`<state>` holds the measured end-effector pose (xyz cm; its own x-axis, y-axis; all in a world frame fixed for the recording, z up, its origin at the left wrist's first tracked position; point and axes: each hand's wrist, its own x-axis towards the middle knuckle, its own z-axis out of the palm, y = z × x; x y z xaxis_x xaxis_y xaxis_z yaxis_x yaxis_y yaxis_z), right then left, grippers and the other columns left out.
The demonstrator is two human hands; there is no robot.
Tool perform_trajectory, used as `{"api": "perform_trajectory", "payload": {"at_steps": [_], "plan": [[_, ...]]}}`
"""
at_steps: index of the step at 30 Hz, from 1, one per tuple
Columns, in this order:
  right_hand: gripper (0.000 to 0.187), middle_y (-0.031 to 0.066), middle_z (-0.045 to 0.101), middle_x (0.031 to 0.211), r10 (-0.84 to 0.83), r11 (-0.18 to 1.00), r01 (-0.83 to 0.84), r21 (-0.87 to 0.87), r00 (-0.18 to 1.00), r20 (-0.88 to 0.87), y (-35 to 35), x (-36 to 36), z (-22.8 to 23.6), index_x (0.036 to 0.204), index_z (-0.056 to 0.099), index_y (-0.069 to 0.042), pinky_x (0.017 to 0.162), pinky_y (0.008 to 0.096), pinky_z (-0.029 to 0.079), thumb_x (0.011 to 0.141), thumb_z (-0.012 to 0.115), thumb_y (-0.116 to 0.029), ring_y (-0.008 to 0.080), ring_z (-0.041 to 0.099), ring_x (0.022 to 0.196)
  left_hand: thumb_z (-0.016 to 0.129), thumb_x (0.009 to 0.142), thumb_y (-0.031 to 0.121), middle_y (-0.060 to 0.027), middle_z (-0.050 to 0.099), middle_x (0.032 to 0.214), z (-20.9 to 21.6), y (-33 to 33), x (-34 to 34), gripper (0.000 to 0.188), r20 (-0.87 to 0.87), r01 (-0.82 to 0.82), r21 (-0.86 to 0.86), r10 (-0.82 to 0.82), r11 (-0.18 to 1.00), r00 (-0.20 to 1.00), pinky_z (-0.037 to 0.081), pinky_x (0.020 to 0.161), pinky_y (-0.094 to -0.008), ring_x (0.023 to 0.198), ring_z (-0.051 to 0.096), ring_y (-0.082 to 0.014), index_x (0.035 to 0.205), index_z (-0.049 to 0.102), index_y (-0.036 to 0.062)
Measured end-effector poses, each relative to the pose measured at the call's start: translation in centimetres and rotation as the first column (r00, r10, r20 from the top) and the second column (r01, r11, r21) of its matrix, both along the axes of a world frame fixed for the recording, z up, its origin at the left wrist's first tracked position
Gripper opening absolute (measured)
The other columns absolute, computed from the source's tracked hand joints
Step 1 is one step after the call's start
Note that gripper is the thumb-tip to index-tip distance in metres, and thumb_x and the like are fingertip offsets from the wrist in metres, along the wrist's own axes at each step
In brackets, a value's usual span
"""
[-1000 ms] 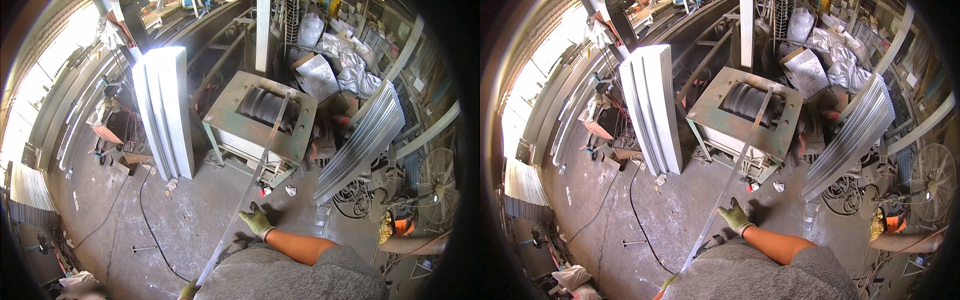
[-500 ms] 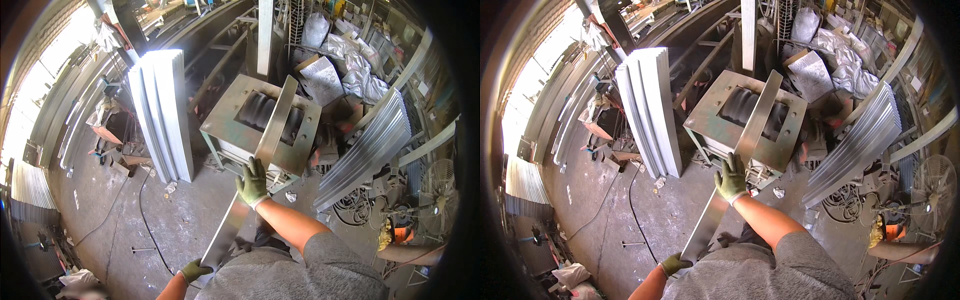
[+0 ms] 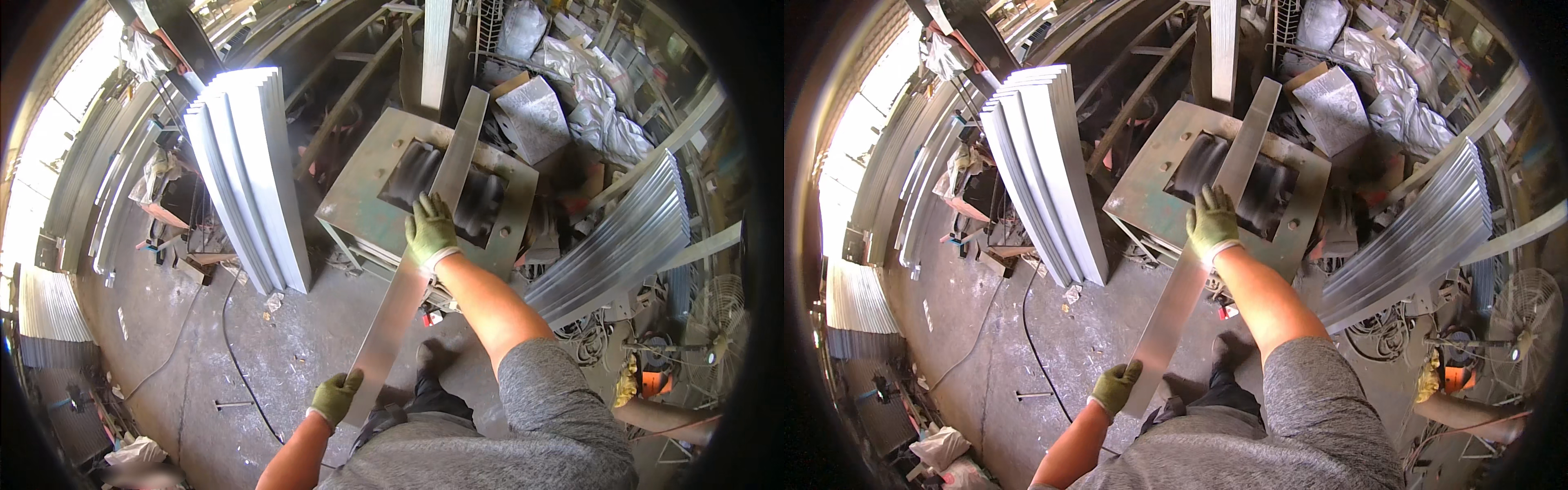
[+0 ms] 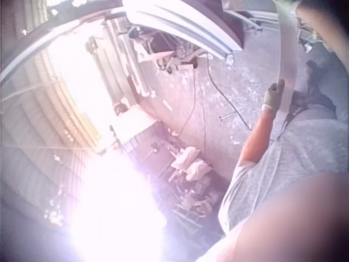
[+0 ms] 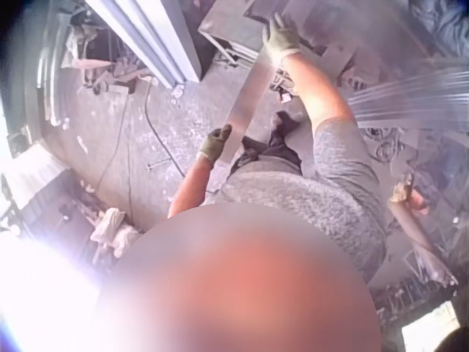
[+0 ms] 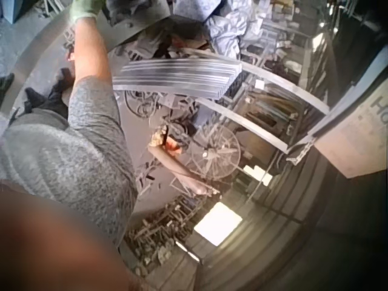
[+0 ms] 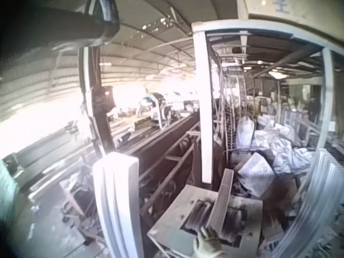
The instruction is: The person repeatedly feeds long metal sheets through a manual bending machine, aligning and pushing each sheet through the rollers to form a curved profile. After each pass, the person removes the bent sheet and places it aside before retrieving the next flat sheet to continue the process.
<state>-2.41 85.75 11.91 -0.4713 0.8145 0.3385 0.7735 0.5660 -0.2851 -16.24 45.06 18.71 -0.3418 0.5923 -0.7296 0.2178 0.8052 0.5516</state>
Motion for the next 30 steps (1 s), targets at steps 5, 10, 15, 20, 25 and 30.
{"api": "perform_trajectory", "payload": {"at_steps": [5,10,15,20,25,30], "plan": [[0.046,0.0203,0.061,0.152,-0.031,0.998,0.029,0.057,0.999,0.031,4.3,1.5,-0.6,0.134,0.069,-0.002,0.126,0.0522,0.034,0.109,0.052,-0.035,0.0423,0.05,0.146,0.062,0.101,0.071,-0.0224,0.078,0.097,-0.6,4.9,0.4,0.072,-0.011,0.058,0.04,-0.057,0.998,0.998,0.057,0.084,-0.0446,0.094,0.075,-0.0353,0.11,0.078,0.0019],[0.041,0.0202,0.064,0.148,0.014,0.984,-0.016,0.175,1.0,0.011,4.4,1.6,-1.2,0.128,0.072,-0.002,0.124,0.0529,0.038,0.108,0.054,-0.032,0.0432,0.053,0.141,0.06,0.102,0.073,-0.0257,0.075,0.096,-2.5,4.6,-0.3,0.071,0.027,0.056,0.081,-0.058,0.995,0.998,0.055,0.084,-0.0477,0.093,0.072,-0.0408,0.105,0.077,0.0042],[0.042,0.0207,0.062,0.15,0.023,0.987,-0.031,0.16,0.999,0.05,0.9,0.7,-0.9,0.132,0.07,-0.001,0.124,0.0533,0.036,0.107,0.055,-0.032,0.044,0.05,0.144,0.063,0.102,0.07,-0.0199,0.077,0.088,-5.0,0.7,-1.2,0.068,-0.017,0.06,0.099,-0.059,0.993,0.998,0.057,0.078,-0.0444,0.082,0.073,-0.0302,0.102,0.078,0.0032],[0.04,0.0211,0.057,0.153,-0.001,0.996,-0.006,0.094,0.997,0.075,-4.3,-0.4,-0.7,0.134,0.066,0.001,0.124,0.0552,0.035,0.106,0.055,-0.026,0.0461,0.045,0.148,0.064,0.1,0.072,-0.0218,0.076,0.091,-6.5,-4.0,-2.2,0.07,-0.035,0.048,0.118,-0.044,0.992,0.998,0.056,0.08,-0.0453,0.084,0.072,-0.0348,0.103,0.077,0.003],[0.042,0.0225,0.056,0.153,0.039,0.995,-0.047,0.083,0.995,0.089,-9.0,-0.6,-0.7,0.137,0.063,0.002,0.124,0.0552,0.034,0.105,0.056,-0.025,0.0471,0.042,0.15,0.064,0.1,0.072,-0.0227,0.074,0.089,-7.1,-8.6,-2.4,0.07,0.013,-0.006,0.205,0.004,0.979,1.0,0.055,0.079,-0.0469,0.083,0.07,-0.0352,0.103,0.076,0.0037],[0.044,0.0233,0.054,0.155,0.047,0.997,-0.054,0.05,0.992,0.121,-13.7,-1.6,-0.6,0.139,0.061,0.002,0.124,0.0572,0.032,0.105,0.055,-0.024,0.049,0.041,0.149,0.065,0.101,0.07,-0.0225,0.07,0.085,-8.4,-13.1,-3.4,0.067,-0.005,0.018,0.137,-0.018,0.99,1.0,0.053,0.076,-0.0483,0.078,0.064,-0.0341,0.099,0.074,0.0032]]}}
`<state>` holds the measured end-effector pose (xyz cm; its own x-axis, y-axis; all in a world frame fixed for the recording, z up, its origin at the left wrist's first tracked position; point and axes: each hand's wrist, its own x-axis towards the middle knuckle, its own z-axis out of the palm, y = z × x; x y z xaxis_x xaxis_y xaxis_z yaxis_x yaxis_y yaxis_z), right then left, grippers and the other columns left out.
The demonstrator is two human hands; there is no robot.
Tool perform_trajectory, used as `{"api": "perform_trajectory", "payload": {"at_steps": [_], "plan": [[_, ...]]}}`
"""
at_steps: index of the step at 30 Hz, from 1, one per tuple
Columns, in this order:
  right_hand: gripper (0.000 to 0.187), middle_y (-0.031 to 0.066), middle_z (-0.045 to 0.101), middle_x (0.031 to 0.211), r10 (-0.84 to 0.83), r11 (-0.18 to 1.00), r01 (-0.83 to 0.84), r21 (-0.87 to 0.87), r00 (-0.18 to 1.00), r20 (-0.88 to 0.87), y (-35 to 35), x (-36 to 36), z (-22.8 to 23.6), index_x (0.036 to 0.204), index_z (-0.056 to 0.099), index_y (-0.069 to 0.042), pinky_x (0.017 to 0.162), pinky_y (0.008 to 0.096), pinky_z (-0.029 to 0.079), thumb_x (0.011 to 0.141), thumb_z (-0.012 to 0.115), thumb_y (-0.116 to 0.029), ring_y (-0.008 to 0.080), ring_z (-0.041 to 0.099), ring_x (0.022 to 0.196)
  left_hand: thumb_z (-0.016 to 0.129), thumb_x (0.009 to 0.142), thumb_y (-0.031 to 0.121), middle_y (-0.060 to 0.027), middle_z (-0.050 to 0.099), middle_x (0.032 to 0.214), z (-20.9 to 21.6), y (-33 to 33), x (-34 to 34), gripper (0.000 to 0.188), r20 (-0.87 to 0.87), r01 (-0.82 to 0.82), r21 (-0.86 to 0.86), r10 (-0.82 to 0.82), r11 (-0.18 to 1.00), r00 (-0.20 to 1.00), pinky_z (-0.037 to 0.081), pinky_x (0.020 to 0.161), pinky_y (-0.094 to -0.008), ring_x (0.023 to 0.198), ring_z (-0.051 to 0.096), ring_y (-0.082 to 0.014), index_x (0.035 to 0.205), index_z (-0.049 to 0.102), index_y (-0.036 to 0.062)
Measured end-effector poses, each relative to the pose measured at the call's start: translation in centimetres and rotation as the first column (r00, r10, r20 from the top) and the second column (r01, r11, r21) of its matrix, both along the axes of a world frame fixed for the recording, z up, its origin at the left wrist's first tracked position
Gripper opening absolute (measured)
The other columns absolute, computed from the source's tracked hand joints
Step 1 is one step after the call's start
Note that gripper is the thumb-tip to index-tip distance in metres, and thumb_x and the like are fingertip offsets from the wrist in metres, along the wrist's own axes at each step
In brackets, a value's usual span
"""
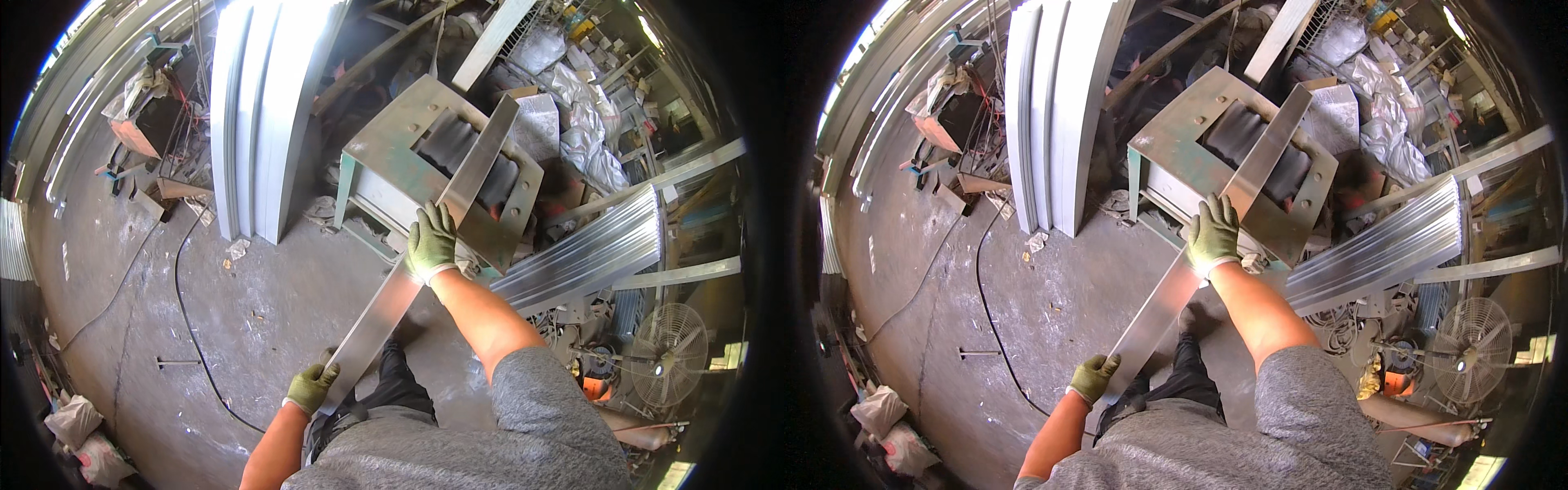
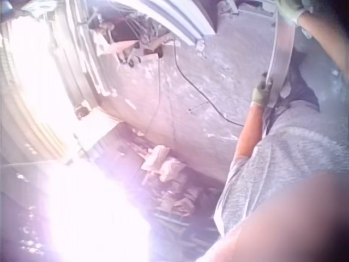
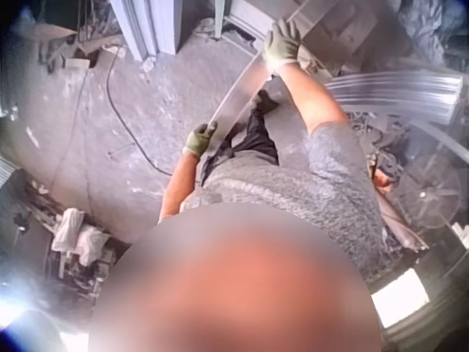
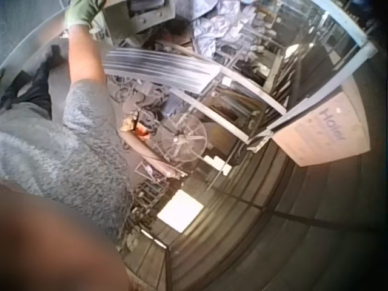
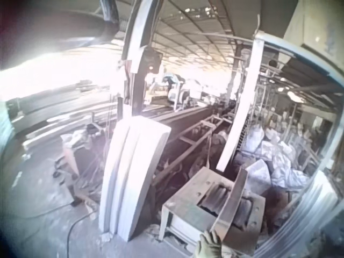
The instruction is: The person repeatedly feeds long metal sheets through a manual bending machine, aligning and pushing each sheet through the rollers to form a curved profile. After each pass, the person removes the bent sheet and places it aside before retrieving the next flat sheet to continue the process.
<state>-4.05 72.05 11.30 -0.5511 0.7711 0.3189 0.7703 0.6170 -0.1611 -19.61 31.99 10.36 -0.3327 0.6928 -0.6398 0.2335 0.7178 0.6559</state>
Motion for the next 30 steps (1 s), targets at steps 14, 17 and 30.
{"api": "perform_trajectory", "payload": {"at_steps": [14,17,30], "plan": [[0.049,0.0186,0.049,0.163,-0.021,0.995,0.021,-0.094,1.0,0.001,-14.3,-2.5,-1.3,0.142,0.06,0.002,0.127,0.0601,0.029,0.103,0.056,-0.027,0.0466,0.037,0.153,0.068,0.099,0.067,-0.0179,0.071,0.081,-3.2,-15.0,-2.7,0.065,0.103,-0.058,-0.055,0.063,0.997,0.993,0.053,0.075,-0.0439,0.077,0.066,-0.0288,0.096,0.076,0.0029],[0.049,0.0191,0.048,0.164,-0.005,0.993,0.003,-0.119,1.0,-0.02,-17.1,-2.8,-1.9,0.143,0.06,0.0,0.128,0.0609,0.027,0.102,0.057,-0.028,0.0463,0.037,0.153,0.068,0.1,0.066,-0.0152,0.068,0.075,-3.7,-17.4,-3.4,0.065,0.082,-0.043,-0.073,0.049,0.996,0.995,0.052,0.071,-0.0434,0.072,0.062,-0.0262,0.091,0.075,0.0023],[0.051,0.0207,0.048,0.161,-0.006,0.962,0.008,-0.273,1.0,0.009,-27.9,-4.4,-2.8,0.144,0.061,-0.003,0.125,0.0609,0.029,0.105,0.056,-0.035,0.0496,0.037,0.152,0.069,0.101,0.062,-0.0128,0.066,0.07,-4.1,-28.9,-5.9,0.062,0.087,-0.061,-0.023,0.062,0.998,0.994,0.051,0.067,-0.0418,0.068,0.061,-0.0229,0.088,0.075,0.0018]]}}
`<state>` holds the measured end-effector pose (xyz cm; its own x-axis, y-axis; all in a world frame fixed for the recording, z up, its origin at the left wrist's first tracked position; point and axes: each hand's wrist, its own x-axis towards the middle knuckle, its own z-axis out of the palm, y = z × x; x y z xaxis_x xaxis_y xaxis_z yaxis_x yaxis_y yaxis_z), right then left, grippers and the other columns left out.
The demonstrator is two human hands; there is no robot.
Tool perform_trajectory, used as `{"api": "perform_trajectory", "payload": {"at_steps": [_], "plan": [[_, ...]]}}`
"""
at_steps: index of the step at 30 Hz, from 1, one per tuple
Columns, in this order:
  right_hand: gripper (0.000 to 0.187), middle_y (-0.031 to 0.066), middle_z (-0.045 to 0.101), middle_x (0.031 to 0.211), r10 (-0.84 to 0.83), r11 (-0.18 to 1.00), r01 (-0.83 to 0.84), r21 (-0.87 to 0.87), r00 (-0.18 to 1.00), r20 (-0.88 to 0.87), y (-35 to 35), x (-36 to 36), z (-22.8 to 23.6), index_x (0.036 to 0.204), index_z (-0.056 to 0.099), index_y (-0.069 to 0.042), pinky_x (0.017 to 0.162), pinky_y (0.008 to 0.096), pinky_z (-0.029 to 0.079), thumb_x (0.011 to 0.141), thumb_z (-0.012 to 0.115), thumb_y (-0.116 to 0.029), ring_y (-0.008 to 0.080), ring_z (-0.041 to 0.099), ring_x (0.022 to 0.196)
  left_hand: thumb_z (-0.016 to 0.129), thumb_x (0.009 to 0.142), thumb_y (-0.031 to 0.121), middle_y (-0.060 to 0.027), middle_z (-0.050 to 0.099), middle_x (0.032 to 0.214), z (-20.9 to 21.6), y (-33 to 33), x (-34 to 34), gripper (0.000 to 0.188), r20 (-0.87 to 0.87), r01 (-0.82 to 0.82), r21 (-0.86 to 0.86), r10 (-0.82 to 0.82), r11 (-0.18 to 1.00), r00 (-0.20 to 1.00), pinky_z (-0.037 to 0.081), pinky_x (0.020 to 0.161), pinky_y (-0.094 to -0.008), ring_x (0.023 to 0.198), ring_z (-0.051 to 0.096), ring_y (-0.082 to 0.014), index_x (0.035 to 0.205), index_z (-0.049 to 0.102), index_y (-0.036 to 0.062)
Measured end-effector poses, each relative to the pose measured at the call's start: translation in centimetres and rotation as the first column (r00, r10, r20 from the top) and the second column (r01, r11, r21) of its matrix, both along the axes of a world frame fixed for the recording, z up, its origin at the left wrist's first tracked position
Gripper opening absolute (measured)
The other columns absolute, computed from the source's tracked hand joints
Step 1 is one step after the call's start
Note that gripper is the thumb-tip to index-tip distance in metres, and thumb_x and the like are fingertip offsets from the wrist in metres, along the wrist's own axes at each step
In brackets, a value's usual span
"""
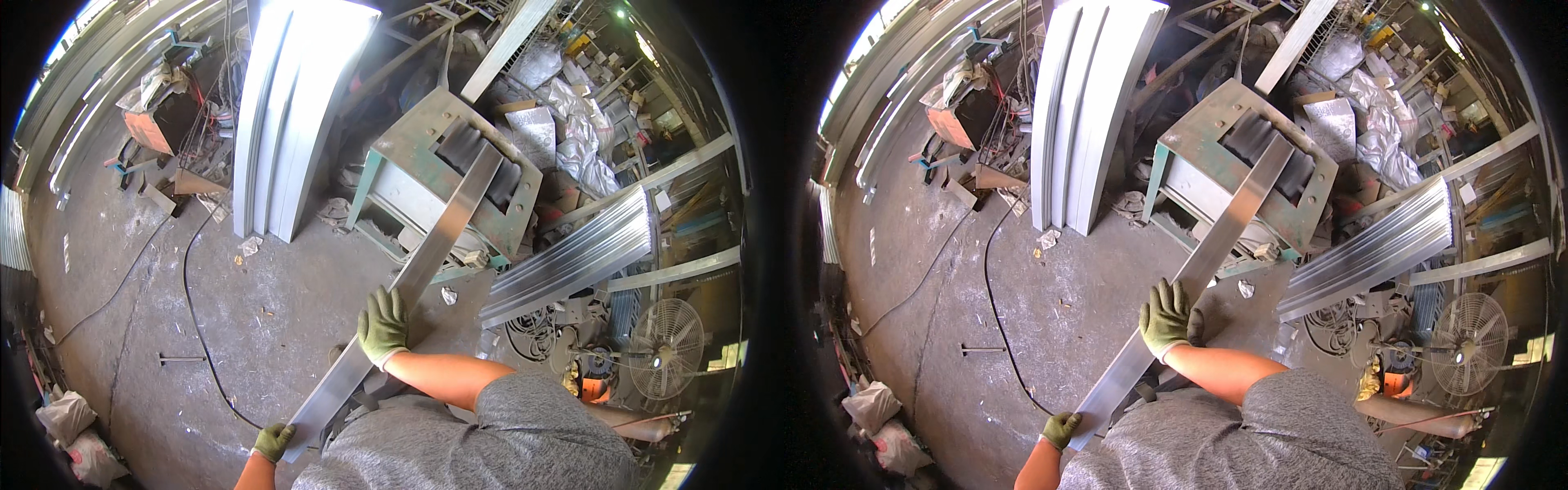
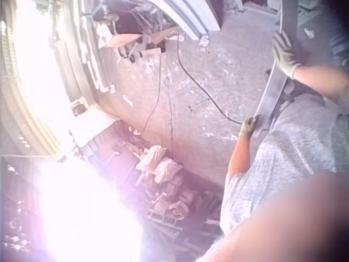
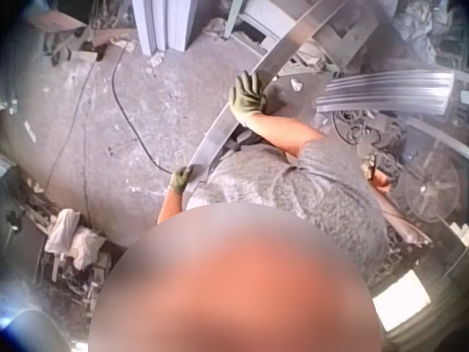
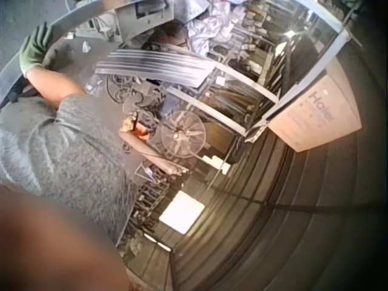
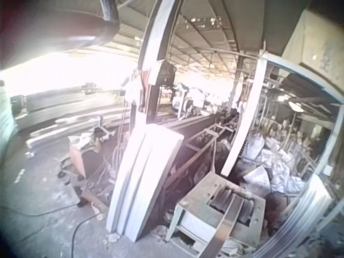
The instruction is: The person repeatedly feeds long metal sheets through a manual bending machine, aligning and pushing each sheet through the rollers to form a curved profile. After each pass, the person removes the bent sheet and places it aside before retrieving the next flat sheet to continue the process.
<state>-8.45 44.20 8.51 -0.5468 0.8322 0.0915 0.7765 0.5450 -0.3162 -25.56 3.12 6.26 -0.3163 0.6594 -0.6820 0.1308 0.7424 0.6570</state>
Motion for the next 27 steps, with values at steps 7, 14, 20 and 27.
{"api": "perform_trajectory", "payload": {"at_steps": [7,14,20,27], "plan": [[0.059,0.0212,0.043,0.167,0.076,0.987,-0.058,-0.151,0.991,0.112,-4.3,-0.1,1.1,0.148,0.061,-0.003,0.129,0.0615,0.025,0.105,0.058,-0.043,0.0515,0.031,0.156,0.069,0.103,0.058,-0.0144,0.077,0.084,0.2,-5.7,-1.2,0.059,-0.038,0.051,-0.1,-0.055,0.994,0.998,0.057,0.078,-0.0397,0.082,0.072,-0.0199,0.106,0.081,0.0007],[0.06,0.0228,0.045,0.164,0.05,0.994,-0.05,0.094,0.999,-0.004,5.4,0.6,0.7,0.147,0.058,0.002,0.127,0.0626,0.028,0.102,0.061,-0.037,0.0507,0.033,0.154,0.066,0.102,0.062,-0.0215,0.075,0.084,-1.5,4.2,-1.0,0.062,-0.076,0.088,0.01,-0.087,0.996,0.993,0.057,0.077,-0.0441,0.082,0.075,-0.0336,0.096,0.079,0.0012],[0.06,0.0276,0.045,0.164,0.039,0.988,-0.025,0.154,0.995,-0.088,19.0,2.4,1.6,0.149,0.054,0.006,0.128,0.0607,0.03,0.103,0.059,-0.032,0.0534,0.034,0.155,0.078,0.088,0.066,-0.0265,0.077,0.094,2.0,20.0,1.8,0.064,-0.098,0.079,-0.048,-0.083,0.996,0.992,0.058,0.082,-0.0495,0.096,0.078,-0.0419,0.102,0.08,0.0036],[0.061,0.0279,0.042,0.167,-0.061,0.955,0.08,0.284,0.995,-0.072,35.6,4.2,1.7,0.152,0.052,0.008,0.128,0.0581,0.029,0.107,0.055,-0.033,0.0486,0.04,0.153,0.072,0.093,0.063,-0.0296,0.077,0.109,5.2,39.8,4.3,0.066,-0.108,0.151,-0.085,-0.159,0.985,0.981,0.057,0.094,-0.0502,0.108,0.075,-0.0453,0.114,0.079,0.0013]]}}
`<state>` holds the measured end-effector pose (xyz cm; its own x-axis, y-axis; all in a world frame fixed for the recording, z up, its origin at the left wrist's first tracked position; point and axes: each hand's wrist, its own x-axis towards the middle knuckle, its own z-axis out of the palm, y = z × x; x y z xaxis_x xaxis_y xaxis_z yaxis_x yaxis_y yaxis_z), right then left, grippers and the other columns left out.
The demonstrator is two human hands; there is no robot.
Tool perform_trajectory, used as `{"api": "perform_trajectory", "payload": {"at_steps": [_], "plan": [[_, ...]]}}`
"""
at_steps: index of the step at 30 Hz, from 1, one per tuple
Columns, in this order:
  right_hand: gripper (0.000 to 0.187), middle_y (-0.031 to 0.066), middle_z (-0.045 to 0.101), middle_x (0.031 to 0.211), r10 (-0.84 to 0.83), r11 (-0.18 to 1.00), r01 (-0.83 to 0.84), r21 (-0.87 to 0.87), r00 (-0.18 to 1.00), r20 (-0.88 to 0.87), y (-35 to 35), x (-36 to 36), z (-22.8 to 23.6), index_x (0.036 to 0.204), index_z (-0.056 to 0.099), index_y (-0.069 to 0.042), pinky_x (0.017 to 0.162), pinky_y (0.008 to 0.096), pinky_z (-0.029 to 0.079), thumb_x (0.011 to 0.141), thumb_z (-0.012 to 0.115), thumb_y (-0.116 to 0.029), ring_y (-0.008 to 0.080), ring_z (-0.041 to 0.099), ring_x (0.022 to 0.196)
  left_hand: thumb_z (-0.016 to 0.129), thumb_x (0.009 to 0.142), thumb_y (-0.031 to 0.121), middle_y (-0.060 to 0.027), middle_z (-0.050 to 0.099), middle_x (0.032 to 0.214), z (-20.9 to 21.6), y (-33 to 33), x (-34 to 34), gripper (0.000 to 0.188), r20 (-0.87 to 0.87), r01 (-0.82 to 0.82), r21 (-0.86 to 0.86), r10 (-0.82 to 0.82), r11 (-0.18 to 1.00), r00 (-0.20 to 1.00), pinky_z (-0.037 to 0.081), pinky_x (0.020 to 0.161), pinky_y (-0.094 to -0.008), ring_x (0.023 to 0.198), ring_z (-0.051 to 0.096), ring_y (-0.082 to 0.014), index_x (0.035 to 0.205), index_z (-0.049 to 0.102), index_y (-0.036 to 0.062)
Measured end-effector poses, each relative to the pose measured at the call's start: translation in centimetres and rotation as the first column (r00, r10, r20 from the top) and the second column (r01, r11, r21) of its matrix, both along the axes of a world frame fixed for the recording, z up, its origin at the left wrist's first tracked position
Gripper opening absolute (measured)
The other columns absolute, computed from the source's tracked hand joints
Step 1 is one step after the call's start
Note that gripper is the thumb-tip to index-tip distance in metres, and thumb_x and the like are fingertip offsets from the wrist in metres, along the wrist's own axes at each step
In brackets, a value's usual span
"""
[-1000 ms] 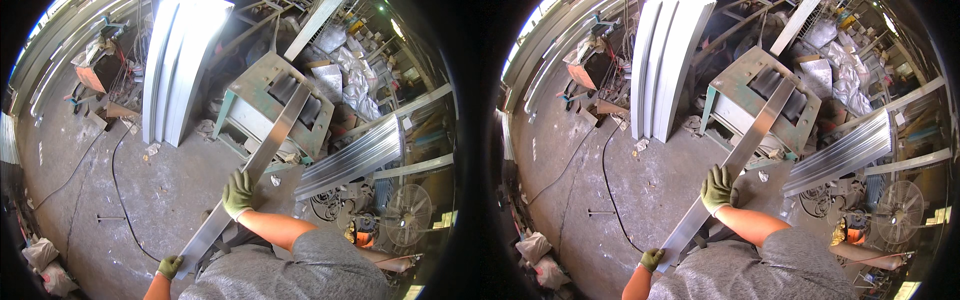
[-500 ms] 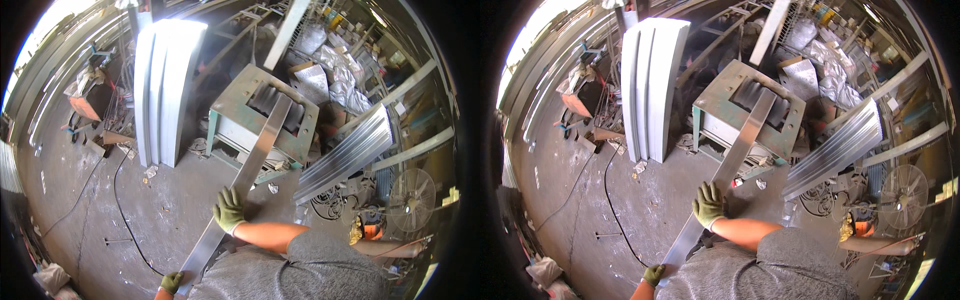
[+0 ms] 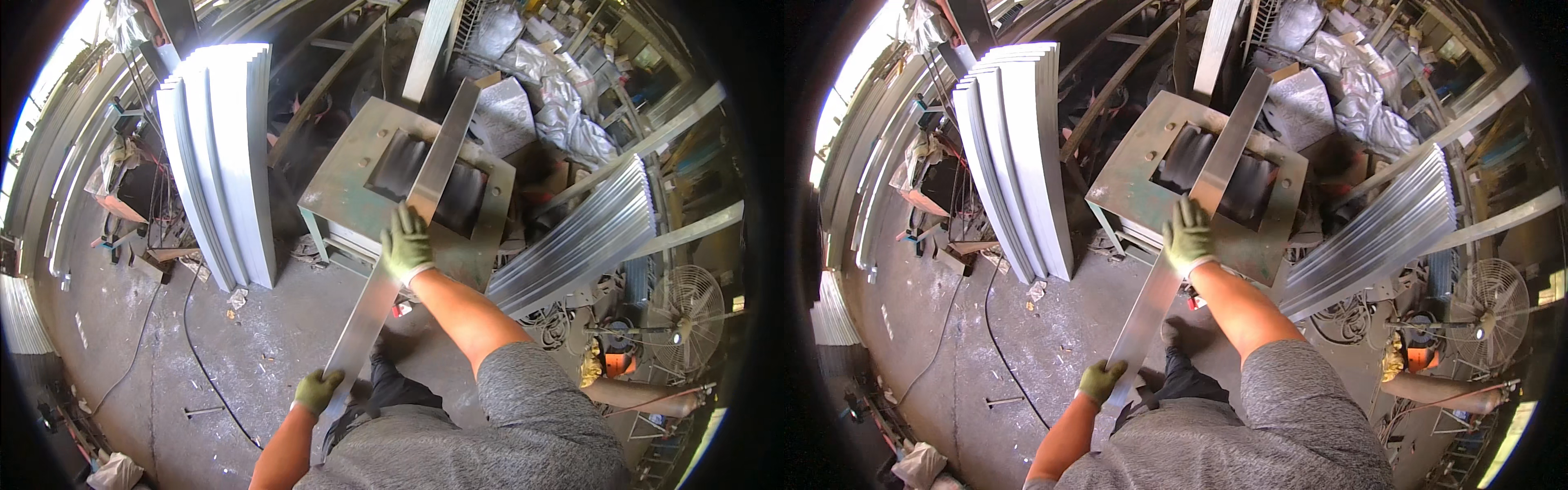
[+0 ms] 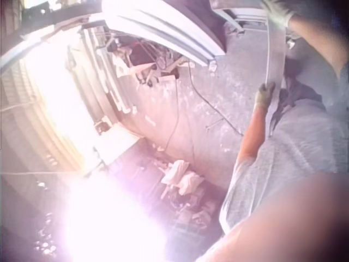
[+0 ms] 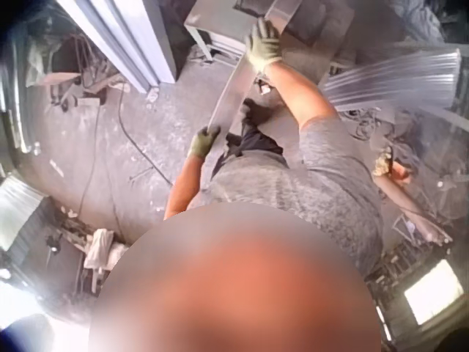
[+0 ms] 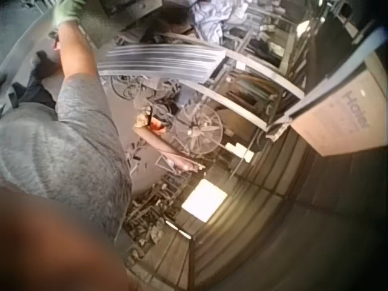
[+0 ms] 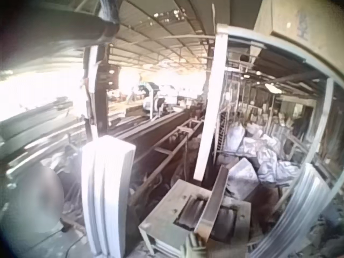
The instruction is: The person repeatedly feeds long metal sheets through a manual bending machine, aligning and pushing each sheet through the rollers to form a curved profile. After each pass, the person removes the bent sheet and places it aside before retrieving the next flat sheet to continue the process.
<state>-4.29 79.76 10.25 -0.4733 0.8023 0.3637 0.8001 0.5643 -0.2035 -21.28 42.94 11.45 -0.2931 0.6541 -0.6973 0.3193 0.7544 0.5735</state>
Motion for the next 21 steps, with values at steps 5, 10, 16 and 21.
{"api": "perform_trajectory", "payload": {"at_steps": [5,10,16,21], "plan": [[0.051,0.0243,0.052,0.156,-0.094,0.996,0.093,-0.02,0.991,-0.1,2.3,0.9,0.5,0.145,0.057,0.001,0.123,0.0588,0.035,0.104,0.06,-0.03,0.0471,0.046,0.145,0.068,0.094,0.065,-0.0286,0.077,0.117,0.6,12.4,2.9,0.07,0.042,0.035,0.059,-0.037,0.998,0.998,0.055,0.099,-0.05,0.116,0.072,-0.0457,0.124,0.078,0.0031],[0.048,0.024,0.059,0.15,-0.038,0.999,0.038,-0.007,0.983,-0.181,1.6,2.6,1.1,0.14,0.061,0.003,0.12,0.0563,0.039,0.101,0.062,-0.025,0.0445,0.052,0.141,0.067,0.099,0.063,-0.0287,0.077,0.117,1.0,24.6,5.1,0.071,-0.042,0.18,0.177,-0.175,0.968,0.984,0.056,0.097,-0.0453,0.113,0.074,-0.0422,0.128,0.075,-0.001],[0.04,0.0223,0.067,0.14,-0.046,0.992,0.075,0.106,0.967,-0.249,6.7,5.9,0.8,0.133,0.068,0.002,0.115,0.0537,0.045,0.1,0.063,-0.021,0.0444,0.061,0.132,0.06,0.101,0.068,-0.0303,0.073,0.127,1.1,36.5,7.8,0.079,-0.035,0.26,0.219,-0.258,0.941,0.965,0.054,0.102,-0.0461,0.122,0.069,-0.0452,0.132,0.071,-0.003],[0.034,0.0205,0.071,0.133,-0.031,0.99,0.062,0.126,0.973,-0.23,12.3,7.5,0.7,0.126,0.073,-0.001,0.112,0.0522,0.048,0.099,0.065,-0.021,0.0431,0.065,0.124,0.058,0.101,0.068,-0.0299,0.073,0.129,0.4,42.5,9.5,0.078,-0.033,0.209,0.188,-0.207,0.96,0.978,0.053,0.103,-0.0475,0.124,0.069,-0.0448,0.133,0.072,-0.0023]]}}
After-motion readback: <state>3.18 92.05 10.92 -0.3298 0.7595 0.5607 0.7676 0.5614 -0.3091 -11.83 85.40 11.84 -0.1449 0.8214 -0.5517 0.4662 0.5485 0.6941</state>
